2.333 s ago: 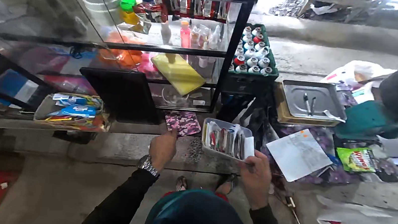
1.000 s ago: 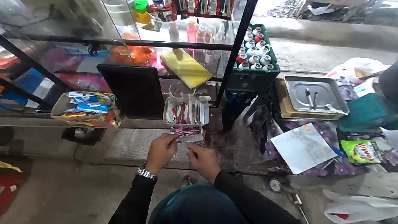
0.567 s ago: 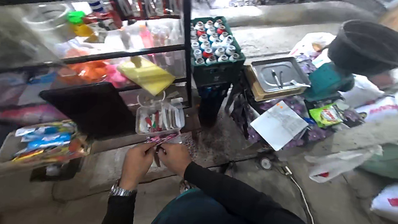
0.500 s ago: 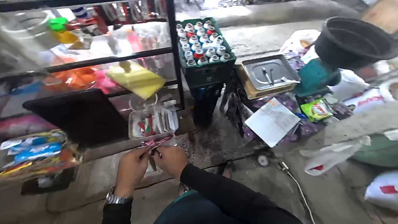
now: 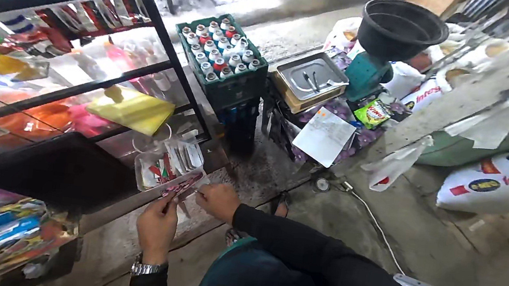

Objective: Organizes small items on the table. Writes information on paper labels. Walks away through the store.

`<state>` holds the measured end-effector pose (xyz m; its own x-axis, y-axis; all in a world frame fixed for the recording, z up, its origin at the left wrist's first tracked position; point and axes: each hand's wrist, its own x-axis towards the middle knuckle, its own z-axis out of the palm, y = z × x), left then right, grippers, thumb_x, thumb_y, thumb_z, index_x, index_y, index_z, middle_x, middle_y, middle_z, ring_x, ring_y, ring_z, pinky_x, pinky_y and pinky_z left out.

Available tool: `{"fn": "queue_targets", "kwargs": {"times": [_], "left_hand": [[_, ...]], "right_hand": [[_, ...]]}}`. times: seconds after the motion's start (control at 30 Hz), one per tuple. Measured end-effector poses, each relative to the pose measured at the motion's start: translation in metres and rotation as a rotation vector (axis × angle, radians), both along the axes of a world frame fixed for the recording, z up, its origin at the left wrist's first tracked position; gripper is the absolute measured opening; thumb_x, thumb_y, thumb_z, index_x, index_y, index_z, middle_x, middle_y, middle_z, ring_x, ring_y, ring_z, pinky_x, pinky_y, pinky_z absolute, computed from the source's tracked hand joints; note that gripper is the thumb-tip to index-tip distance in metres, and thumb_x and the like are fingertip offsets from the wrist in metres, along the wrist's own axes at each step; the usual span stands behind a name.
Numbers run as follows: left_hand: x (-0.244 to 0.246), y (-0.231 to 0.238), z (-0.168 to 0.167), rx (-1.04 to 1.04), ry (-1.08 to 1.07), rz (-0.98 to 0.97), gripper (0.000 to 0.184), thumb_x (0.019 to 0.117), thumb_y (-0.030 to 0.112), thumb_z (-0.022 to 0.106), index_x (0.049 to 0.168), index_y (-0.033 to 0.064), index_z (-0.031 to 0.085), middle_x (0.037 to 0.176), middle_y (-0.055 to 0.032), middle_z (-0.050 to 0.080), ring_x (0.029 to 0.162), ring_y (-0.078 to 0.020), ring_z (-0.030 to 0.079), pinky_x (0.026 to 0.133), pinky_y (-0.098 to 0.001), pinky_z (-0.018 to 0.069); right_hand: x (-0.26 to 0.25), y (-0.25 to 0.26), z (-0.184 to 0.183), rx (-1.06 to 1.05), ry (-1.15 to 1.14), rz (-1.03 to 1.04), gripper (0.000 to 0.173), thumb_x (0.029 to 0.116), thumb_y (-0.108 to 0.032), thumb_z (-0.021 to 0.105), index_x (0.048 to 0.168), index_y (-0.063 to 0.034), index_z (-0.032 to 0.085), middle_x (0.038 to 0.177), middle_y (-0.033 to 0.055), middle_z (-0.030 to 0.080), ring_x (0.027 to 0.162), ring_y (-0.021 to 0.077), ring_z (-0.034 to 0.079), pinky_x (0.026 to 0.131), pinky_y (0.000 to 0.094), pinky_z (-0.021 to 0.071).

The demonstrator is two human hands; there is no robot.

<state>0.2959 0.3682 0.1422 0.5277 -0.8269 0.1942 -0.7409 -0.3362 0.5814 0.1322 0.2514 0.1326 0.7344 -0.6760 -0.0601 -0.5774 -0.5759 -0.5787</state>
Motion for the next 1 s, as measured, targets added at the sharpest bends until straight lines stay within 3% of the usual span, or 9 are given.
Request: {"fn": "queue_targets", "kwargs": {"times": [0.2, 0.3, 0.37, 0.43, 0.57, 0.7, 0.8, 0.93, 1.0], "left_hand": [[-0.005, -0.002, -0.005, 0.045, -0.036, -0.002, 0.024, 0.1006, 0.021, 0.064, 0.119, 0.0119, 0.076, 0.101, -0.015, 0.075, 0.087, -0.0299, 0.073, 0.081, -0.0574, 0.0578], [-0.018, 0.005, 0.028, 0.213, 0.039, -0.048, 0.035, 0.0992, 0.022, 0.065, 0.133, 0.0137, 0.069, 0.09, -0.0172, 0.073, 0.073, -0.0322, 0.068, 0.071, -0.0606, 0.0557], [-0.033, 0.003, 0.05, 0.246, 0.12, -0.105, 0.043, 0.0977, 0.026, 0.068, 0.139, 0.0145, 0.065, 0.075, -0.0104, 0.068, 0.061, -0.0232, 0.061, 0.06, -0.0509, 0.0529], [-0.055, -0.013, 0.063, 0.186, 0.241, -0.186, 0.041, 0.0968, 0.029, 0.069, 0.135, 0.0151, 0.068, 0.072, -0.0013, 0.067, 0.056, -0.0114, 0.056, 0.055, -0.0368, 0.0517], [-0.126, -0.096, 0.066, 0.008, 0.46, -0.319, 0.028, 0.0987, 0.025, 0.065, 0.121, 0.0104, 0.074, 0.086, 0.0013, 0.074, 0.066, -0.006, 0.065, 0.061, -0.0263, 0.0574], [-0.202, -0.211, 0.058, -0.049, 0.464, -0.438, 0.026, 0.103, 0.023, 0.06, 0.12, 0.0101, 0.074, 0.099, 0.0006, 0.075, 0.081, -0.0059, 0.069, 0.075, -0.0261, 0.0601], [-0.252, -0.295, 0.055, -0.042, 0.454, -0.465, 0.027, 0.1036, 0.019, 0.057, 0.124, 0.0102, 0.072, 0.109, -0.0022, 0.075, 0.092, -0.0081, 0.071, 0.085, -0.0305, 0.0608], [-0.301, -0.39, 0.045, -0.012, 0.45, -0.405, 0.031, 0.1025, 0.016, 0.06, 0.133, 0.0146, 0.066, 0.092, -0.0051, 0.07, 0.072, -0.0138, 0.065, 0.067, -0.0363, 0.0575], [-0.315, -0.428, 0.031, -0.006, 0.422, -0.371, 0.035, 0.1036, 0.018, 0.059, 0.138, 0.0157, 0.062, 0.099, -0.0089, 0.071, 0.078, -0.0181, 0.067, 0.072, -0.0418, 0.0592]], "right_hand": [[-0.139, 0.002, -0.006, 0.292, -0.245, -0.3, 0.025, 0.0984, -0.037, 0.064, 0.105, -0.0167, 0.076, 0.096, -0.0029, 0.074, 0.087, 0.0058, 0.069, 0.083, 0.0308, 0.0598], [-0.213, -0.002, -0.012, 0.473, -0.462, -0.596, 0.021, 0.0954, -0.031, 0.072, 0.105, -0.0125, 0.074, 0.093, 0.0, 0.074, 0.079, 0.0116, 0.071, 0.073, 0.0344, 0.0631], [-0.261, -0.015, -0.004, 0.49, -0.607, -0.775, 0.021, 0.0958, -0.024, 0.072, 0.107, -0.0061, 0.072, 0.093, 0.0062, 0.075, 0.078, 0.0189, 0.072, 0.07, 0.0387, 0.0634], [-0.305, -0.038, 0.0, 0.401, -0.727, -0.921, 0.023, 0.0974, -0.021, 0.07, 0.109, -0.001, 0.07, 0.094, 0.0101, 0.074, 0.078, 0.0218, 0.072, 0.069, 0.0399, 0.063], [-0.369, -0.112, -0.002, 0.087, -0.723, -1.11, 0.024, 0.0984, -0.022, 0.069, 0.11, -0.001, 0.069, 0.092, 0.0083, 0.074, 0.075, 0.0187, 0.072, 0.066, 0.0363, 0.0634], [-0.414, -0.216, -0.009, -0.179, -0.528, -1.044, 0.025, 0.0996, -0.026, 0.068, 0.114, -0.0049, 0.07, 0.101, 0.0069, 0.072, 0.087, 0.0154, 0.072, 0.081, 0.0381, 0.0637], [-0.439, -0.302, -0.03, -0.187, -0.412, -0.957, 0.03, 0.1017, -0.032, 0.065, 0.116, -0.0067, 0.07, 0.11, 0.011, 0.07, 0.099, 0.0206, 0.07, 0.09, 0.0446, 0.0606], [-0.467, -0.366, -0.06, -0.06, -0.182, -0.82, 0.033, 0.1033, -0.033, 0.062, 0.118, -0.0055, 0.071, 0.117, 0.0156, 0.069, 0.105, 0.0295, 0.069, 0.095, 0.0542, 0.0566], [-0.481, -0.379, -0.047, 0.017, -0.081, -0.782, 0.034, 0.1024, -0.035, 0.063, 0.117, -0.0048, 0.071, 0.113, 0.0161, 0.07, 0.102, 0.031, 0.069, 0.092, 0.0567, 0.0565]]}}
